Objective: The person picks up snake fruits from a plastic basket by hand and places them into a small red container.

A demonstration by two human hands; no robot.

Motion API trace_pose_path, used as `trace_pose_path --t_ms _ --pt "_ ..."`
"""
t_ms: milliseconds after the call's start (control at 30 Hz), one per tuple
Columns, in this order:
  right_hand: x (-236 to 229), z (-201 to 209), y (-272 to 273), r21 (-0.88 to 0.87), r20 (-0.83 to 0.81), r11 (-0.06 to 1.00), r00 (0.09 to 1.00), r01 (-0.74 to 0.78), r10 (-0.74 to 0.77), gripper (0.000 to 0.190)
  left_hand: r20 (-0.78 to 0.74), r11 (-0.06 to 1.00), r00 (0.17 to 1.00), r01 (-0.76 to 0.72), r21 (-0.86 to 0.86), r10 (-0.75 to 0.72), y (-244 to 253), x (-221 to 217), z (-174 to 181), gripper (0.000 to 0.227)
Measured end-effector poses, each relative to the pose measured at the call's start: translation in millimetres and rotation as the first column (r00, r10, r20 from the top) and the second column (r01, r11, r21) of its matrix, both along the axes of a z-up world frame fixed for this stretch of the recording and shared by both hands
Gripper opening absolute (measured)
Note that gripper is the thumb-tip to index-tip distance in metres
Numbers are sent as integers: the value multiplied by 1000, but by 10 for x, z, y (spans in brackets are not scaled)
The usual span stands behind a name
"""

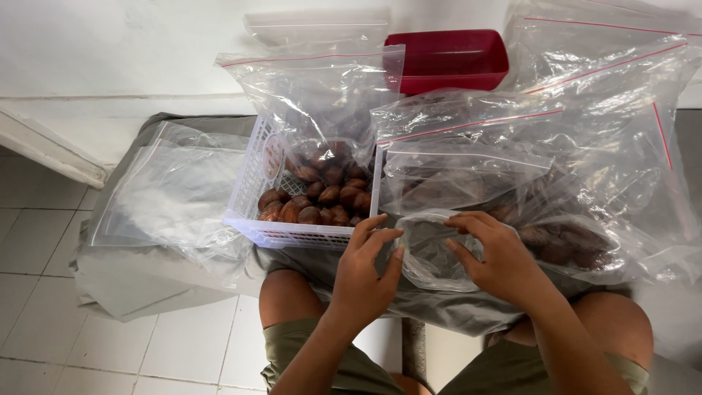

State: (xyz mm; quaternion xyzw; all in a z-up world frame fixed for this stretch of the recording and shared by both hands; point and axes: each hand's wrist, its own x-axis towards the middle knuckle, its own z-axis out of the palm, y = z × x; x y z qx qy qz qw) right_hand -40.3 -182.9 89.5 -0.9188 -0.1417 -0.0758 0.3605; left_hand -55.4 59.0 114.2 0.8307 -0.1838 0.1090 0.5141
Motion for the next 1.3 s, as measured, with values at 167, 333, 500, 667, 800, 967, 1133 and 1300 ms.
trace_pose_path --t_ms 167,333,500,667,800,967,1133,1300 --pt "108 154 219 1 -12 1000 1000 -6 6 28 86 998 995 -62 21 60 350 232 91 22" --pt "496 411 844 82 24 979 982 -186 185 24 133 943 955 -285 172 264 913 874 166 23" --pt "1224 89 1740 138 3 927 936 -348 351 25 57 777 900 -403 483 431 1312 1455 -392 28" --pt "1631 -349 2126 162 -313 920 865 -357 391 51 -41 639 851 -360 680 523 1338 1468 -548 31" --pt "1467 -52 2084 19 -561 915 753 -403 343 63 -201 649 797 -286 705 570 1311 1491 -516 35" --pt "1397 86 2040 -4 -576 916 750 -401 326 60 -293 677 777 -222 701 558 1176 1421 -234 40" --pt "1393 93 2012 26 -547 911 757 -412 358 63 -250 680 765 -310 665 593 1150 1333 -159 40" --pt "1427 -65 2015 202 -404 926 835 -319 375 55 -227 725 775 -386 570 591 1120 1246 -56 45"
